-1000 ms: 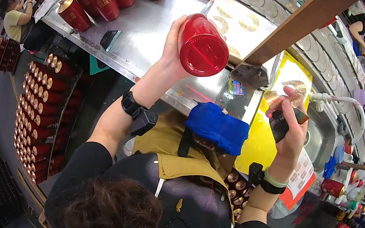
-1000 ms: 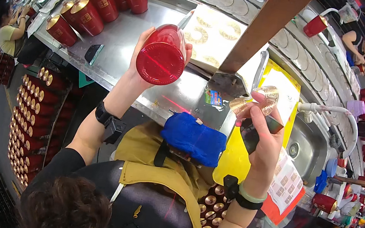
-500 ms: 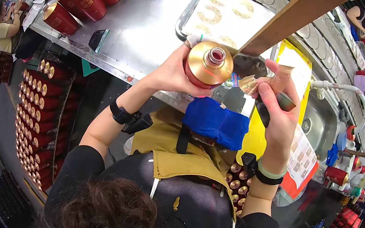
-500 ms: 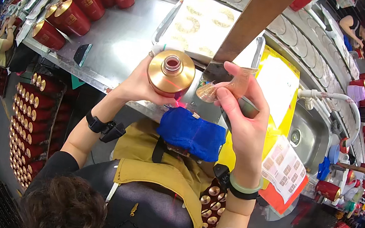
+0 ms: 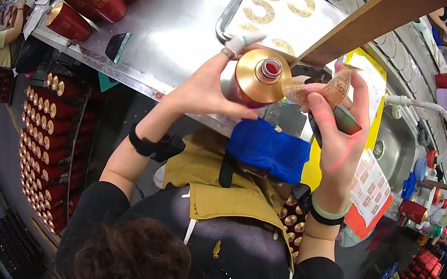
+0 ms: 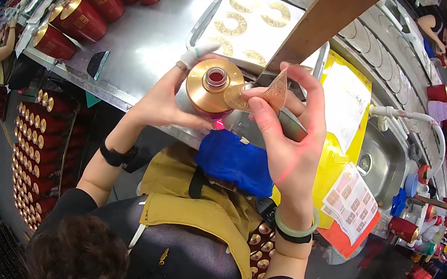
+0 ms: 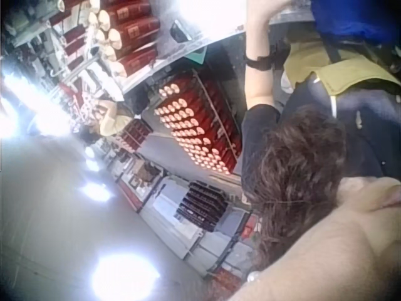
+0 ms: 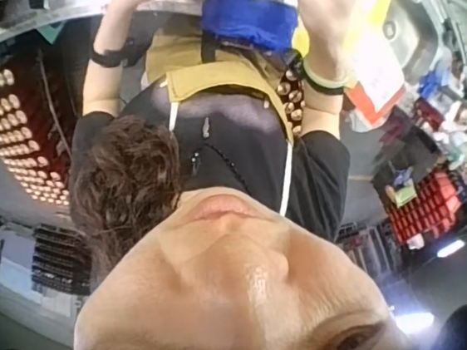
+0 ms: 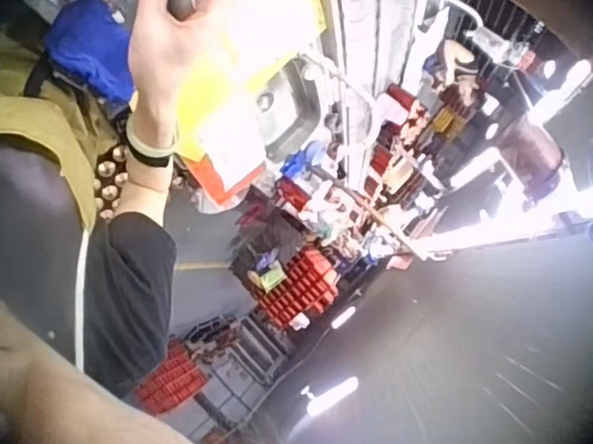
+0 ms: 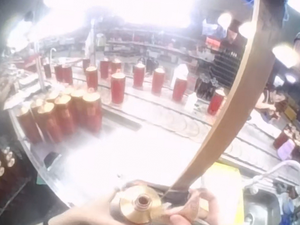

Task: Applying decorative gold foil and brand labels to red bottles on an assembly line.

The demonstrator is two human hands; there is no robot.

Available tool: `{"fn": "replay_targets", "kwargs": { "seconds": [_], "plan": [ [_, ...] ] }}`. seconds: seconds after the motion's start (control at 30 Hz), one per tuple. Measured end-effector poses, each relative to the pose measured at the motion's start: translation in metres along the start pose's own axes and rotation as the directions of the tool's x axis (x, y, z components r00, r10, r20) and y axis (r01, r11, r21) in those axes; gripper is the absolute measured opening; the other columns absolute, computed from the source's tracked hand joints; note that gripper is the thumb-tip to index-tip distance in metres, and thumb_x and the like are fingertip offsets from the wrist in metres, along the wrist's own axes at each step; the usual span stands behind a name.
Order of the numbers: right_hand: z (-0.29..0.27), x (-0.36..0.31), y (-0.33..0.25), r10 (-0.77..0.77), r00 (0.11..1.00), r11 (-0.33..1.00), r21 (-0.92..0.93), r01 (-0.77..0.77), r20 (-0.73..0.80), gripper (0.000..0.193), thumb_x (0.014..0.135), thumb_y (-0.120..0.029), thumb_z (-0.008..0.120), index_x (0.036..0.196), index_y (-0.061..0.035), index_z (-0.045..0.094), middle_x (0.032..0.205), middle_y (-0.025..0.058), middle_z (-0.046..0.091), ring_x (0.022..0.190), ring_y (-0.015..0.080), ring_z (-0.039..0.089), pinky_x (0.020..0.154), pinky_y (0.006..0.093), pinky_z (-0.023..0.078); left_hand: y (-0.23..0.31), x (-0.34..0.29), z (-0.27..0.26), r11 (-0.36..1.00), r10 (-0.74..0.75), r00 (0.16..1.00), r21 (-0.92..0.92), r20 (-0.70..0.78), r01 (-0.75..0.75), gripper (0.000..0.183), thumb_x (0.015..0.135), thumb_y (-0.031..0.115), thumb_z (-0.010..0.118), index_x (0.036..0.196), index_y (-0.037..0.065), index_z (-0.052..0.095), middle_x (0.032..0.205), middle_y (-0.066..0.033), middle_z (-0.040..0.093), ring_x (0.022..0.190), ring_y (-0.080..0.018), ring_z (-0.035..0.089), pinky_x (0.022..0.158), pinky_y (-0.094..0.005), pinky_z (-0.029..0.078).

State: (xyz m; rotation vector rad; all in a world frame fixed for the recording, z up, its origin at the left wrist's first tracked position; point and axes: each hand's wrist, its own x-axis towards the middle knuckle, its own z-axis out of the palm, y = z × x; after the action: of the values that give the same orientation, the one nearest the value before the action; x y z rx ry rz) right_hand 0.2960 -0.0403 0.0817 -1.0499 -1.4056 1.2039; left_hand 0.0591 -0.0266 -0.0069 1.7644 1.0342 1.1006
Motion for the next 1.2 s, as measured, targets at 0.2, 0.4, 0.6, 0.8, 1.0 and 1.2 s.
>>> {"fn": "replay_targets", "kwargs": {
  "seconds": [0.2, 0.4, 0.6, 0.8, 1.0, 1.2],
  "plan": [
    [0.017, -0.005, 0.0, -0.103, 0.994, 0.993, 0.056, 0.101, 0.033, 0.053, 0.096, 0.001, 0.069, 0.141, 0.0022, 0.042, 0.105, 0.0084, 0.078, 0.111, 0.0146, 0.064, 0.107, 0.0329, 0.042, 0.052, -0.032, 0.001, 0.982, 0.094, 0.964, -0.137, -0.248, -0.131, 0.062, 0.09, 0.017, 0.08, 0.141, -0.001, 0.05, 0.108, -0.0085, 0.069, 0.095, -0.0174, 0.067, 0.09, -0.0325, 0.049],
    [0.031, -0.02, 0.008, 0.031, 0.993, 0.992, 0.115, -0.044, 0.11, 0.052, 0.094, 0.002, 0.071, 0.139, 0.0003, 0.045, 0.106, 0.0096, 0.074, 0.106, 0.0125, 0.066, 0.094, 0.0266, 0.051, 0.07, -0.03, 0.02, 0.864, -0.157, 0.899, -0.498, -0.409, -0.076, 0.048, 0.095, -0.005, 0.068, 0.139, -0.002, 0.049, 0.113, -0.0078, 0.066, 0.099, -0.0131, 0.066, 0.088, -0.0265, 0.054],
    [0.032, -0.021, 0.022, -0.01, 0.996, 0.996, 0.088, 0.018, -0.092, 0.033, 0.094, 0.0, 0.072, 0.124, 0.0004, 0.06, 0.097, 0.002, 0.064, 0.087, 0.0086, 0.059, 0.08, 0.0248, 0.05, 0.059, -0.024, 0.023, 0.936, -0.114, 0.919, -0.351, -0.376, -0.027, 0.057, 0.09, -0.013, 0.07, 0.142, -0.002, 0.048, 0.106, -0.0054, 0.064, 0.097, -0.0108, 0.065, 0.088, -0.025, 0.055],
    [0.04, -0.014, 0.033, -0.155, 0.982, 0.95, -0.289, 0.118, -0.109, 0.04, 0.083, 0.0, 0.075, 0.121, 0.002, 0.064, 0.092, 0.0159, 0.067, 0.085, 0.031, 0.065, 0.077, 0.0382, 0.052, 0.048, -0.028, 0.021, 0.975, -0.177, 0.861, -0.201, -0.477, 0.089, 0.063, 0.09, -0.014, 0.07, 0.147, -0.004, 0.044, 0.103, -0.0053, 0.063, 0.093, -0.0109, 0.063, 0.088, -0.0244, 0.053],
    [0.042, -0.012, 0.039, -0.245, 0.964, 0.915, -0.352, 0.195, -0.103, 0.05, 0.088, -0.004, 0.075, 0.132, 0.0031, 0.054, 0.089, 0.0113, 0.063, 0.088, 0.0292, 0.064, 0.085, 0.0378, 0.05, 0.039, -0.022, 0.019, 0.988, -0.101, 0.895, -0.151, -0.434, 0.038, 0.061, 0.089, -0.015, 0.068, 0.144, -0.005, 0.044, 0.107, -0.0077, 0.062, 0.09, -0.0106, 0.06, 0.086, -0.0269, 0.051],
    [0.038, -0.009, 0.032, -0.067, 0.994, 0.982, -0.18, 0.051, -0.084, 0.05, 0.089, -0.005, 0.074, 0.134, 0.0019, 0.053, 0.09, 0.0101, 0.063, 0.086, 0.0263, 0.063, 0.086, 0.0365, 0.05, 0.047, -0.017, 0.023, 0.985, -0.119, 0.863, -0.169, -0.491, 0.04, 0.061, 0.091, -0.014, 0.066, 0.147, -0.005, 0.042, 0.11, -0.0082, 0.062, 0.095, -0.0115, 0.061, 0.089, -0.0272, 0.05]
  ]
}}
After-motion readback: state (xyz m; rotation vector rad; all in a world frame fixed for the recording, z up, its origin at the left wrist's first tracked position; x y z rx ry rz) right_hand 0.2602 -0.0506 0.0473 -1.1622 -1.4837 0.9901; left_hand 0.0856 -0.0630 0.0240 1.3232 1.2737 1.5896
